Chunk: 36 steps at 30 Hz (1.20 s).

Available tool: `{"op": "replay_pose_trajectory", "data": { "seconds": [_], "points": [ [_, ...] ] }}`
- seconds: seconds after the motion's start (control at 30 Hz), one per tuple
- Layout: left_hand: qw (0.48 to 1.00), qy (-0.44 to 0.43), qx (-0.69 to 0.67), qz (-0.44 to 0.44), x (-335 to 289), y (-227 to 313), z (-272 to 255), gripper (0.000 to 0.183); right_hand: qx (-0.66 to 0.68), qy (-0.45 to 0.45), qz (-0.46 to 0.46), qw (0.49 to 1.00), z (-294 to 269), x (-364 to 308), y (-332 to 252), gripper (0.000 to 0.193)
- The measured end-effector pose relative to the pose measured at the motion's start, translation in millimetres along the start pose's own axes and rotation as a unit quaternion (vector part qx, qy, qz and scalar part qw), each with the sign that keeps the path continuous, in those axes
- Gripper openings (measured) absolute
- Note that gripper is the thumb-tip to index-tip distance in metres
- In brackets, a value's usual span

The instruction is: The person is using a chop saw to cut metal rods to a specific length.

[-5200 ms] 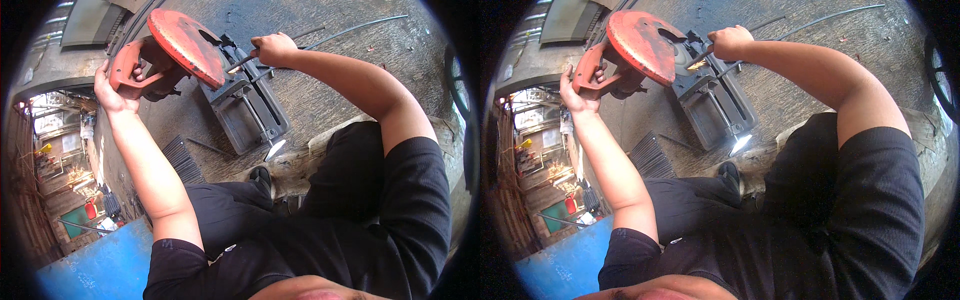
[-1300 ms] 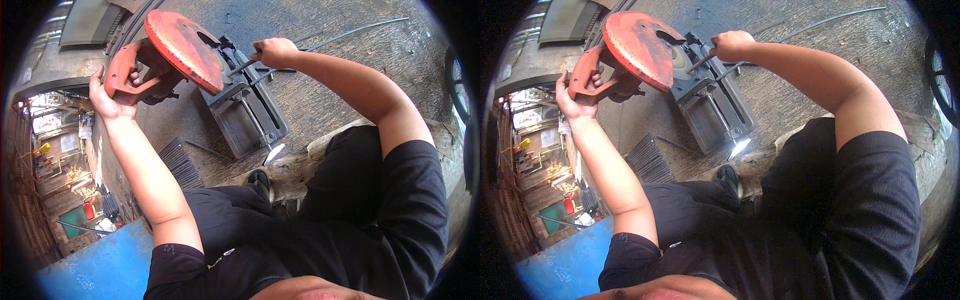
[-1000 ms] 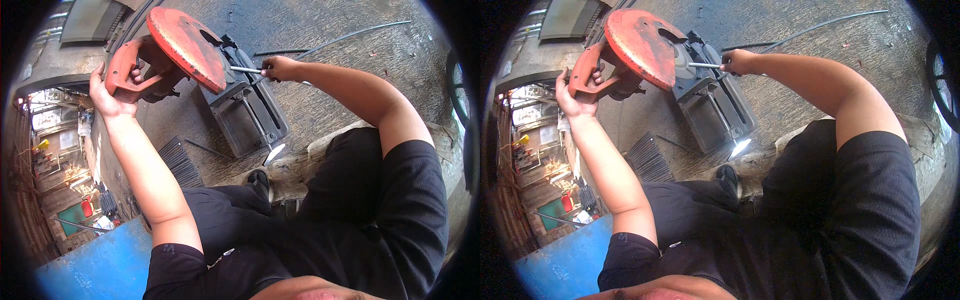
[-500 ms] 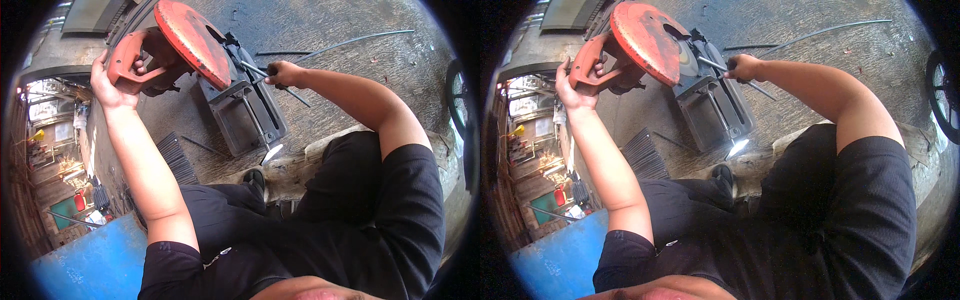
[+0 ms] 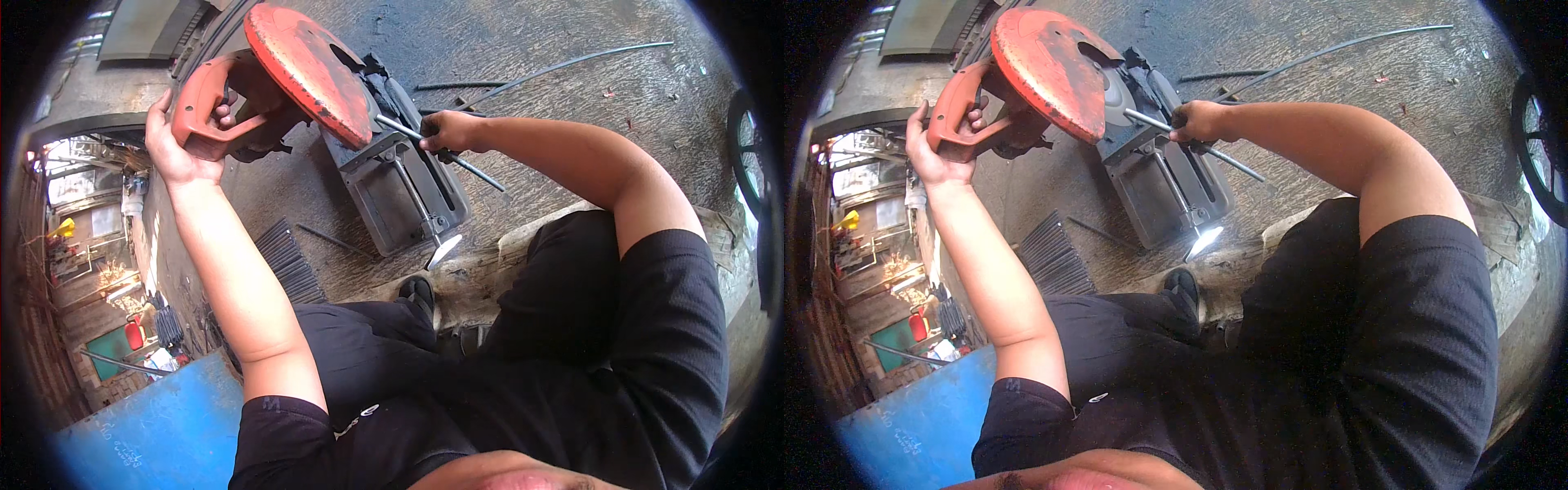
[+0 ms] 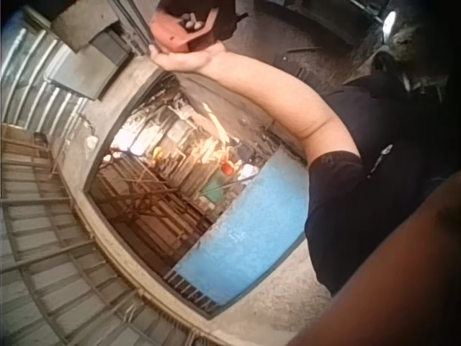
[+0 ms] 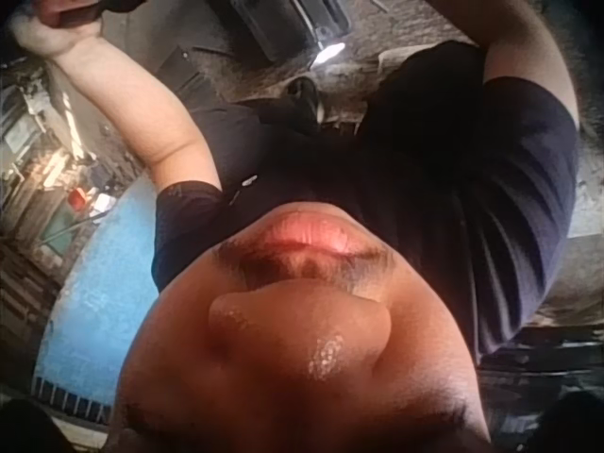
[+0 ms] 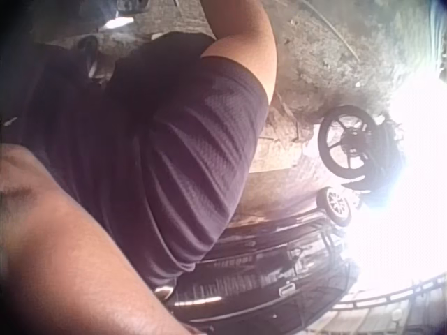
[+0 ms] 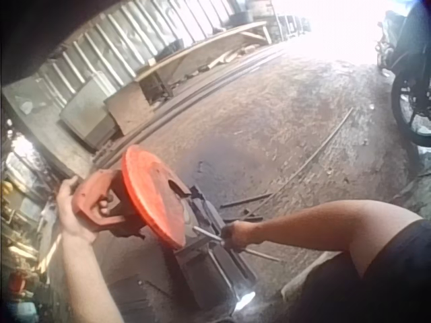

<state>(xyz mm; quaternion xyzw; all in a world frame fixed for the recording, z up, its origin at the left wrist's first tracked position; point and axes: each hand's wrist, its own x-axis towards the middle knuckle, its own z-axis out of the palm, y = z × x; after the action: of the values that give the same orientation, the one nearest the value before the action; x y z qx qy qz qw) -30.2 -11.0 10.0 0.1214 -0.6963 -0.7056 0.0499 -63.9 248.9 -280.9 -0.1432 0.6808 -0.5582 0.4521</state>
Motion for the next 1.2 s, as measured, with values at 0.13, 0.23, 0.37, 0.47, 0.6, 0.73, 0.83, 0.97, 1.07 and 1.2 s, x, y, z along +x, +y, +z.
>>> {"op": "replay_pose_trajectory", "data": {
  "seconds": [0.13, 0.23, 0.37, 0.47, 0.6, 0.73, 0.83, 0.97, 1.07, 1.2],
  "points": [
    [1.000, -0.002, 0.002, -0.005, 0, 0, -3, 0.065, 0.011, 0.000, 0.004, 1.000, -2, 1, 0, 0.025],
    [1.000, -0.005, 0.010, -0.006, 1, 0, -3, 0.065, 0.007, 0.003, 0.017, 1.000, -2, 3, 1, 0.026],
    [1.000, -0.008, 0.011, -0.003, 1, 0, -4, 0.065, 0.011, 0.007, 0.015, 1.000, -2, 7, 3, 0.027],
    [1.000, -0.027, 0.000, -0.010, 2, 0, -6, 0.061, 0.027, 0.017, 0.012, 0.999, 0, 9, 5, 0.026],
    [0.999, -0.039, 0.006, 0.000, 5, 0, -10, 0.055, 0.001, 0.071, 0.009, 0.997, 3, 13, 5, 0.027],
    [0.999, -0.050, -0.009, -0.002, 6, 0, -12, 0.051, -0.054, 0.105, 0.001, 0.993, 4, 14, 1, 0.030],
    [0.998, -0.058, -0.013, -0.003, 6, 1, -12, 0.051, -0.095, 0.132, -0.006, 0.987, 4, 13, 0, 0.034],
    [0.999, -0.044, -0.012, 0.011, 5, -1, -10, 0.050, -0.170, 0.161, -0.041, 0.971, 6, 14, 1, 0.038],
    [1.000, -0.022, 0.007, 0.009, 4, -1, -10, 0.050, -0.216, 0.171, -0.062, 0.959, 7, 16, 1, 0.037],
    [0.999, -0.040, -0.005, 0.010, 6, -1, -12, 0.050, -0.206, 0.161, -0.068, 0.963, 7, 16, 2, 0.039]
  ]
}}
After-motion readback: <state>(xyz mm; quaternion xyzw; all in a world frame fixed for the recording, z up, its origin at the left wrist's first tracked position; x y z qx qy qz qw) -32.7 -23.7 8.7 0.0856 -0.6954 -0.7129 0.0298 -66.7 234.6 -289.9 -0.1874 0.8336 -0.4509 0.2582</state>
